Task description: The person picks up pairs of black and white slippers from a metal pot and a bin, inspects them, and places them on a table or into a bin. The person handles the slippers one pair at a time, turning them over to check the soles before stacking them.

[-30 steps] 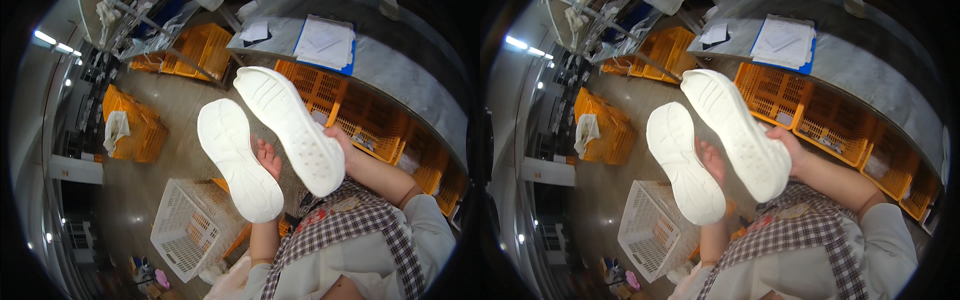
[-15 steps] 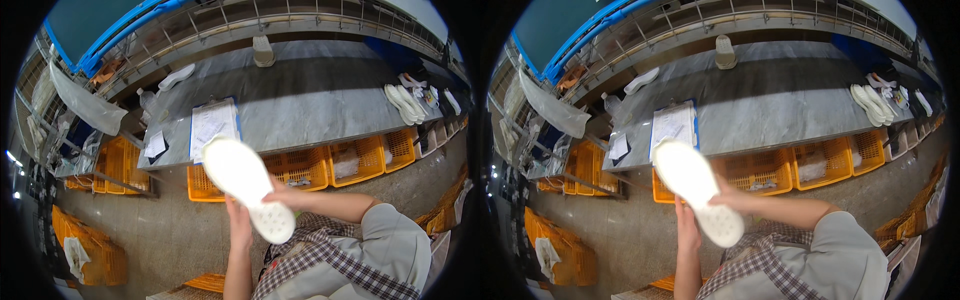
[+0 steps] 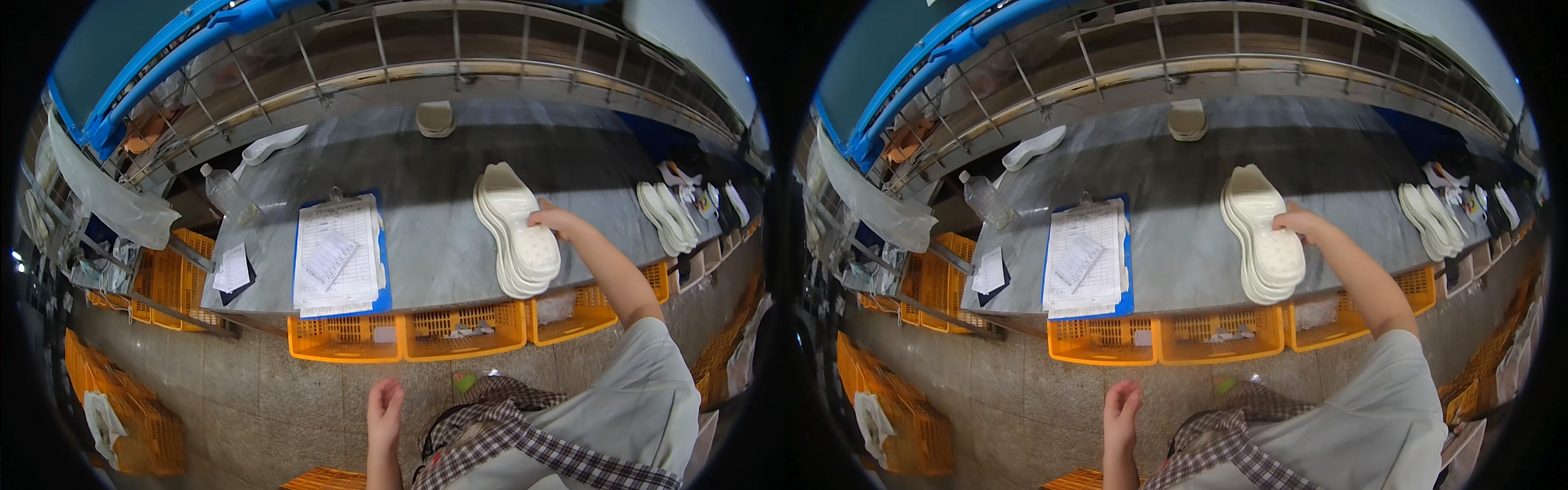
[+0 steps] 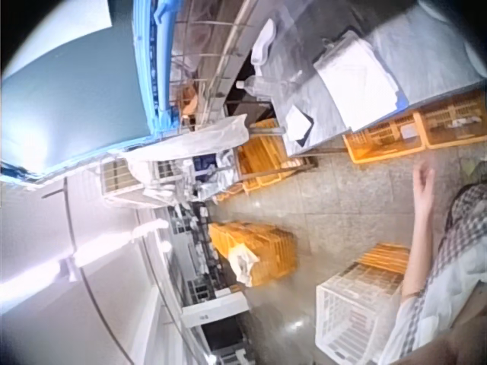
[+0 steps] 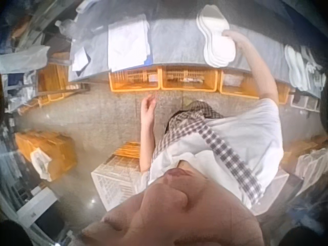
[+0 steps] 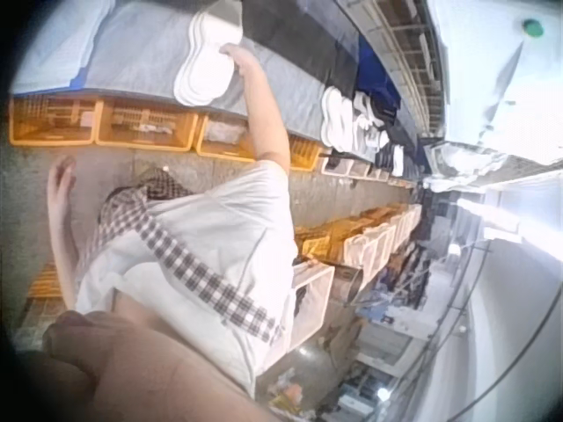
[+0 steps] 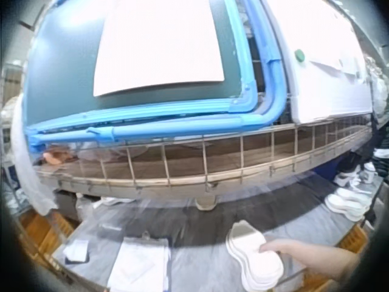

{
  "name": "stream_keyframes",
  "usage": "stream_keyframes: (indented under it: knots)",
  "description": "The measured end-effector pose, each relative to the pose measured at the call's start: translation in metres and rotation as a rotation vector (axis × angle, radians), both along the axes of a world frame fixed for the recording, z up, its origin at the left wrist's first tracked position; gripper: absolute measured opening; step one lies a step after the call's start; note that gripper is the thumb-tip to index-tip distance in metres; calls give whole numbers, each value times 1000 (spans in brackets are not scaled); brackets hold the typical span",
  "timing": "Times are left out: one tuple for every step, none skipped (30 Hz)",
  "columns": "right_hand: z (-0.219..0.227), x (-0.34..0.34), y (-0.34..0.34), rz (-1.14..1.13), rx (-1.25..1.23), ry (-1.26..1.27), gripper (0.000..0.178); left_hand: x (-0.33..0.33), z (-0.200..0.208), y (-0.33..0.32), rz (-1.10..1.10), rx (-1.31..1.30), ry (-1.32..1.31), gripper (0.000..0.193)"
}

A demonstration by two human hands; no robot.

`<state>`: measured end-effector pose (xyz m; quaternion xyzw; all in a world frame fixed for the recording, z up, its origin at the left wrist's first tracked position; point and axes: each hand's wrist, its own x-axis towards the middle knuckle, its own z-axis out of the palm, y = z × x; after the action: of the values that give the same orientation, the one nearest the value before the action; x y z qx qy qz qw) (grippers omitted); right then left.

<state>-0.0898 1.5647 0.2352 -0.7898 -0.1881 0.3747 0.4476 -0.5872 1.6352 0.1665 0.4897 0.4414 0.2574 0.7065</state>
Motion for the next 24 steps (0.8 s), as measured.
stream_keyframes:
  knots:
    - [3, 12, 3, -7, -150, -267, 75, -3, -4, 0, 46, -42, 9, 29]
    - [6, 24, 10, 10, -243, -564, 83, -6, -7, 1, 102, -114, 52, 28]
    - [9, 42, 35, 57, -78, -509, 97, -8, -10, 1, 172, -207, 133, 27]
    - [13, 59, 52, 70, 29, -400, 94, -8, -13, 1, 196, -202, 99, 25]
    - [14, 76, 85, 29, 49, -339, 87, -8, -16, 0, 238, -218, 100, 24]
    - [11, 92, 123, 17, 113, -290, 79, -7, -19, -1, 282, -231, 94, 22]
    - [9, 107, 159, -28, 106, -208, 70, -6, -22, -2, 286, -216, 69, 22]
    - [3, 119, 194, -71, 99, -127, 60, -4, -24, -3, 301, -235, 82, 22]
    - [-8, 124, 228, -232, 154, -166, 43, -4, -25, -5, 312, -241, 75, 21]
    - [-16, 130, 260, -287, 175, -193, 43, -4, -27, -7, 328, -241, 66, 21]
    - [-24, 135, 284, -330, 191, -214, 42, -4, -28, -11, 334, -249, 90, 21]
    - [-31, 140, 305, -369, 211, -227, 42, -5, -28, -14, 338, -260, 117, 21]
    - [-38, 145, 322, -406, 231, -233, 41, -6, -28, -18, 341, -272, 143, 21]
    - [-44, 150, 335, -437, 254, -233, 41, -8, -28, -22, 389, -304, 144, 22]
    - [-50, 154, 346, -463, 279, -225, 40, -10, -29, -26, 430, -336, 144, 23]
    - [-55, 160, 353, -488, 316, -206, 40, -11, -29, -30, 466, -391, 140, 24]
    - [-59, 165, 357, -507, 357, -178, 39, -13, -30, -32, 454, -373, 184, 24]
    - [-62, 171, 359, -520, 414, -132, 39, -14, -31, -33, 437, -381, 228, 25]
    - [-63, 178, 359, -533, 483, -71, 38, -16, -33, -35, 427, -392, 276, 25]
    - [-62, 184, 356, -534, 564, 10, 38, -17, -34, -34, 396, -371, 252, 26]
    - [-58, 190, 352, -526, 651, 105, 37, -18, -36, -32, 377, -350, 235, 26]
    - [-53, 194, 344, -513, 746, 213, 37, -19, -36, -29, 359, -341, 215, 27]
    - [-45, 196, 335, -485, 837, 332, 36, -19, -36, -25, 298, -271, 222, 32]
    - [-33, 194, 323, -433, 918, 458, 36, -20, -35, -18, 241, -214, 248, 34]
